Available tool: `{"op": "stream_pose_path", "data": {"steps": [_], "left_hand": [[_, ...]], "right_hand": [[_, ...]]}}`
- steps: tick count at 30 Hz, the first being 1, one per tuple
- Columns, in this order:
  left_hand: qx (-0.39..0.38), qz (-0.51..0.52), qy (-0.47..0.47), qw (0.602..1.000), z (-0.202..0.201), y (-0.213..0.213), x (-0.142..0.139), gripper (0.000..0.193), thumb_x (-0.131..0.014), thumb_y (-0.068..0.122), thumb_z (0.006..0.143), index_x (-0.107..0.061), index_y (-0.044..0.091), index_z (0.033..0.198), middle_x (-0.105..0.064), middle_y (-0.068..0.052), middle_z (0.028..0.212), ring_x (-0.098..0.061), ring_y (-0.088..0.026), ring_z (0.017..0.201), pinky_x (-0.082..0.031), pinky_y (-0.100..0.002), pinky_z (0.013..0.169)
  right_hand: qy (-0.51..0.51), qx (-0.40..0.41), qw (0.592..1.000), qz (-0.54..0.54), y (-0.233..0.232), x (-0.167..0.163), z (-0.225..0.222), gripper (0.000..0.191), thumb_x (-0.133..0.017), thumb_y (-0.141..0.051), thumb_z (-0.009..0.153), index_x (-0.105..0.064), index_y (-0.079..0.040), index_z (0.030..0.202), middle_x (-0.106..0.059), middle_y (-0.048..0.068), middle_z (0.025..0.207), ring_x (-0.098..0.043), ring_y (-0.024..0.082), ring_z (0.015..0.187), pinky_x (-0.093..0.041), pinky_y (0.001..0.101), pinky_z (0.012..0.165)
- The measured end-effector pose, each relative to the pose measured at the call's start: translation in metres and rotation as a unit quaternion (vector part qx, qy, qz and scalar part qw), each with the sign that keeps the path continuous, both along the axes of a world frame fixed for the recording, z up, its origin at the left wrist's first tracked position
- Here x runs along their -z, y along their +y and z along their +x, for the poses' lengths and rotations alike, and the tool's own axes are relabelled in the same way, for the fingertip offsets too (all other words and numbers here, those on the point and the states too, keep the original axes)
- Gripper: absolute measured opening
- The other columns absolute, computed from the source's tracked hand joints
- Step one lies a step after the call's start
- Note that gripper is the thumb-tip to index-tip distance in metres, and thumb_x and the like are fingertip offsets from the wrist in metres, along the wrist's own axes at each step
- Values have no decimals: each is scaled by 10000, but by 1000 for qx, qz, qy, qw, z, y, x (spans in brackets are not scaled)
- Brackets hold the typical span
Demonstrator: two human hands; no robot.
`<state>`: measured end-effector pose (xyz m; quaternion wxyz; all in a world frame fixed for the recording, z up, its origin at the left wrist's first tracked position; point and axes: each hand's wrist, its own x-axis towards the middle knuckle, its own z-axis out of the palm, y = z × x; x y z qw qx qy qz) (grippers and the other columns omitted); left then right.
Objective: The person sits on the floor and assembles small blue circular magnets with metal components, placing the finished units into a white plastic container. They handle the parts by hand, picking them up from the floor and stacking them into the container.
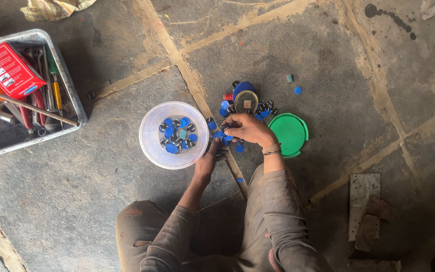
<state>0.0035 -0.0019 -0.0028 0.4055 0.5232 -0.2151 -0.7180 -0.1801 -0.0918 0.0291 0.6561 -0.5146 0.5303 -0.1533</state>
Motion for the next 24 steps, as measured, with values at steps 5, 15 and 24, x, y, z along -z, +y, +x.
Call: {"op": "stream_pose_path", "data": {"steps": [5, 15, 24], "left_hand": [[1, -10, -22, 1000, 1, 2, 0, 305, -612, 267, 1005, -654, -15, 1112, -739, -135, 1008, -747, -214, 903, -639, -362, 785], [-23, -20, 169, 985, 0, 4, -2, 291, -695, 142, 955, -609, -25, 1177, -729, -165, 1104, -717, -258, 1016, -609, -411, 939], [-22, -14, 151, 988, 3, 2, -11, 326, -699, 165, 963, -614, 34, 1250, -691, -86, 1054, -713, -206, 928, -606, -353, 806]], "right_hand": [[-9, 9, 999, -38, -1, -3, -2, 240, -736, -117, 930, -693, -6, 1139, -699, 30, 894, -674, 91, 804, -606, 274, 657], [-56, -23, 998, -3, 0, -5, -1, 216, -716, -92, 936, -663, -22, 1134, -706, 23, 959, -674, 90, 882, -584, 263, 762], [-8, -56, 997, -58, 0, -5, -1, 215, -747, -83, 905, -669, -45, 1102, -711, 4, 968, -672, 78, 936, -565, 253, 828]]}}
